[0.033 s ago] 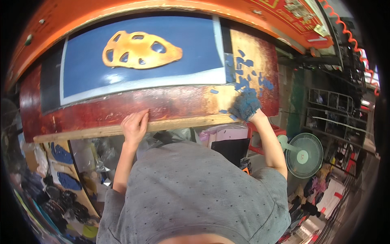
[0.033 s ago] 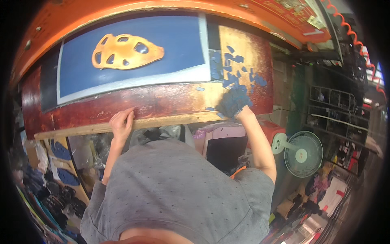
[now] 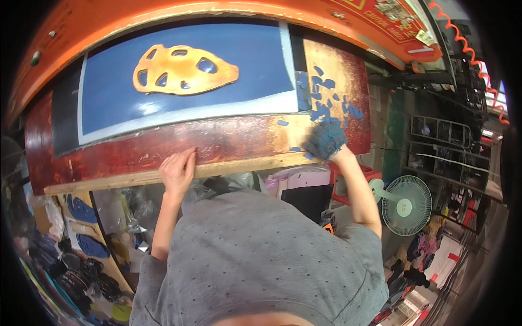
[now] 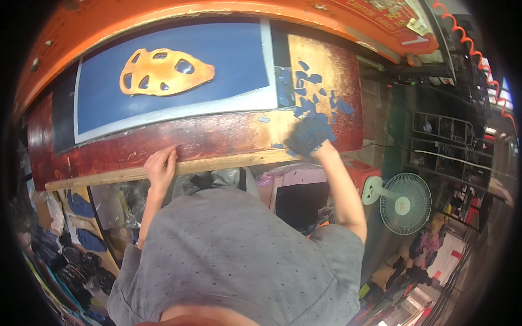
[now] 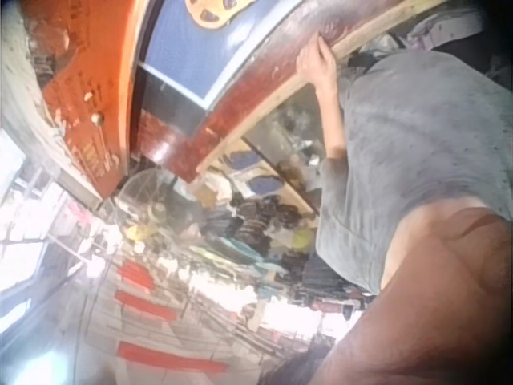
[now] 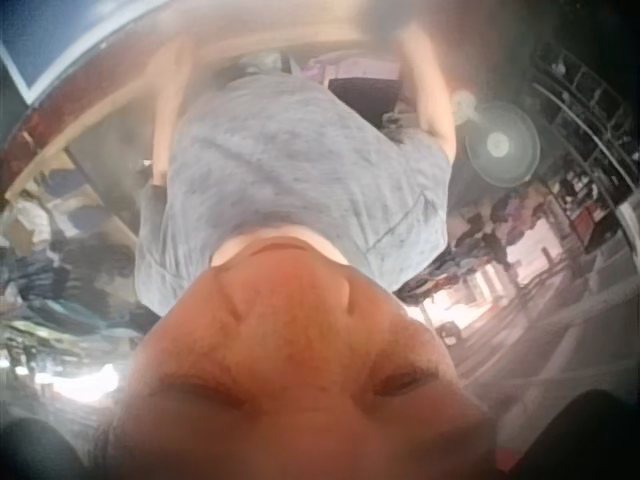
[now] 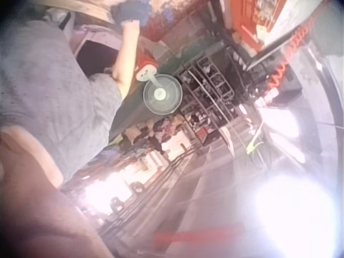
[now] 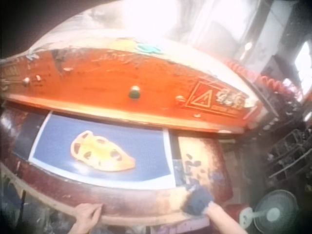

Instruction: The person places a blue sheet onto a heated press, closes the press, and uses a yellow squeegee to smooth the sheet. They then remove the sheet, peel away cut-out shapes, and repeat the pressing and peeling cycle several times.

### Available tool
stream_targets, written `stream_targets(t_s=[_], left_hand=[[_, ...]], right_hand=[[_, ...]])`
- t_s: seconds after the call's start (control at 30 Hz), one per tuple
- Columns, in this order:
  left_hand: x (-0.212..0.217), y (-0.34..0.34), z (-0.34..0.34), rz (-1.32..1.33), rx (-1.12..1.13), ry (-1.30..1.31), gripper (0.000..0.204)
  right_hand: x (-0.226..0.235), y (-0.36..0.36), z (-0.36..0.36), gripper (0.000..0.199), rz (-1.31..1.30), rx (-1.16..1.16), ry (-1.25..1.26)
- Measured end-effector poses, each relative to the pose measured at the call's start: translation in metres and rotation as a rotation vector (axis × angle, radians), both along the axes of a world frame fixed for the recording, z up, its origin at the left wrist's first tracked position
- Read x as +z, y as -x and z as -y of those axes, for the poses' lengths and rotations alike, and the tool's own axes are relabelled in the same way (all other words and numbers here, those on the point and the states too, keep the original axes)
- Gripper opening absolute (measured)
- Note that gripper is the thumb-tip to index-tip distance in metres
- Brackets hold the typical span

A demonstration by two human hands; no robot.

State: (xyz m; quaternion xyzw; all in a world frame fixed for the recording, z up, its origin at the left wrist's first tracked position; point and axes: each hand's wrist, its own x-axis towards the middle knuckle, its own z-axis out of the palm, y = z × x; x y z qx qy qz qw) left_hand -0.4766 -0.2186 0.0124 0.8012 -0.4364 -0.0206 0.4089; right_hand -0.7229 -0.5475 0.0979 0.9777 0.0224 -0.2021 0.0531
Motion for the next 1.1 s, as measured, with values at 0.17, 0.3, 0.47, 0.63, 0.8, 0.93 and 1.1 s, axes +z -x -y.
stream_targets(t_s=[0.17, 0.3, 0.47, 0.63, 0.8, 0.93, 1.1], left_hand=[[-0.002, 0.002, 0.0, 0.022, 0.006, 0.006, 0.013], [-0.002, 0.001, -0.002, 0.054, -0.006, 0.01, 0.012], [-0.006, 0.005, 0.004, 0.099, 0.057, -0.058, 0.011], [-0.008, 0.005, 0.004, 0.103, 0.092, -0.084, 0.011], [-0.011, 0.006, 0.001, 0.038, 0.155, -0.144, 0.012], [-0.013, 0.007, 0.002, 0.039, 0.182, -0.147, 0.012], [-0.013, 0.005, 0.002, 0.069, 0.168, -0.147, 0.011]], right_hand=[[-0.035, -0.054, -0.038, 0.019, 0.641, -0.118, -0.402], [-0.056, -0.019, -0.012, 0.016, 0.62, -0.172, -0.39], [-0.018, 0.037, 0.043, 0.018, 0.32, -0.352, -0.127], [-0.025, -0.052, 0.068, 0.021, 0.846, -0.528, -0.314], [-0.056, -0.082, 0.074, 0.018, 0.868, -0.432, -0.252], [-0.048, -0.022, 0.052, 0.013, 0.453, -0.326, -0.261], [-0.029, 0.034, 0.045, 0.012, 0.607, -0.449, -0.275]])
